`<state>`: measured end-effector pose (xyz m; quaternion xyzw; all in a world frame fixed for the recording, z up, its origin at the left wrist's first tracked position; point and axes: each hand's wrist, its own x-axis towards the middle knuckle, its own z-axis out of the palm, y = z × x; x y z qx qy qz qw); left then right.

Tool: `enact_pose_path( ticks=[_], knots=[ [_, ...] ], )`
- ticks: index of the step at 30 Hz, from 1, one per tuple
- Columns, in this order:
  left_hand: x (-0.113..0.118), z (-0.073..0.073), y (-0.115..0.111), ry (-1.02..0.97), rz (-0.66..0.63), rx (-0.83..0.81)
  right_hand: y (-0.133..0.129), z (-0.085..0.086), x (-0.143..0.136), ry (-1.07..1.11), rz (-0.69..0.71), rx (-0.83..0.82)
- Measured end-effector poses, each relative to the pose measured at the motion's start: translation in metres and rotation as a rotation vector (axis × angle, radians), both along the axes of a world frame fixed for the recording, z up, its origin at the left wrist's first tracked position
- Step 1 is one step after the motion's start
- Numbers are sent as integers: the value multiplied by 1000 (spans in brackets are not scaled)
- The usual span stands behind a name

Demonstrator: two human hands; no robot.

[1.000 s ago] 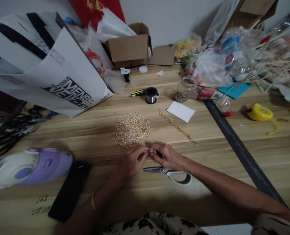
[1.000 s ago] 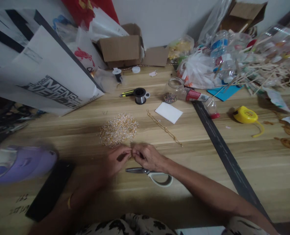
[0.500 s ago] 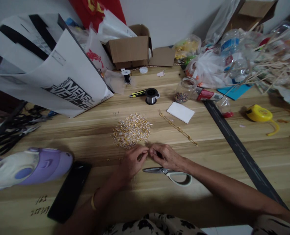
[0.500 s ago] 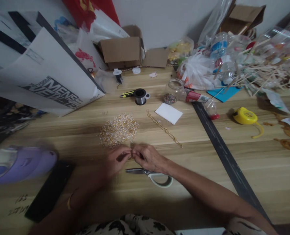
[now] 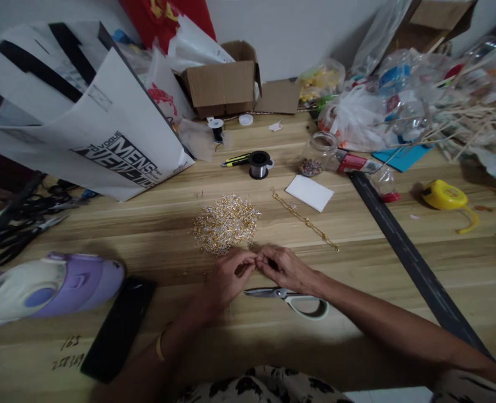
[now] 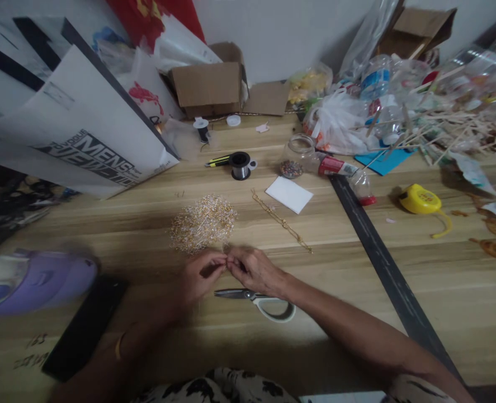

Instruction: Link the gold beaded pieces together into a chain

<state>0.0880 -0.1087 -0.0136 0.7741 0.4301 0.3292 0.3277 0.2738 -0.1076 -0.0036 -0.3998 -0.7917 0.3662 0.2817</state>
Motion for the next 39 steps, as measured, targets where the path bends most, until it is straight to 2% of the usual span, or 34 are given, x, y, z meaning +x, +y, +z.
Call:
enact_pose_path(
  ticks=[6,11,17,24,31,39],
  knots=[
    [2,4,1,-78,57,-152,1,1,-1,8,6,-6],
    [1,7,3,-107,50,-204,1,0,-1,12,11,-6],
    [1,4,3,-112,48,-223,1,-1,-1,5,26,16],
    [2,11,4,-49,30,-211,0,1,-1,7,29,-14],
    [1,12,3,-56,25,-228,1,5,3,18,31,-73],
    [1,10,2,-59,23,-172,0,2,3,11,16,-94]
  ],
)
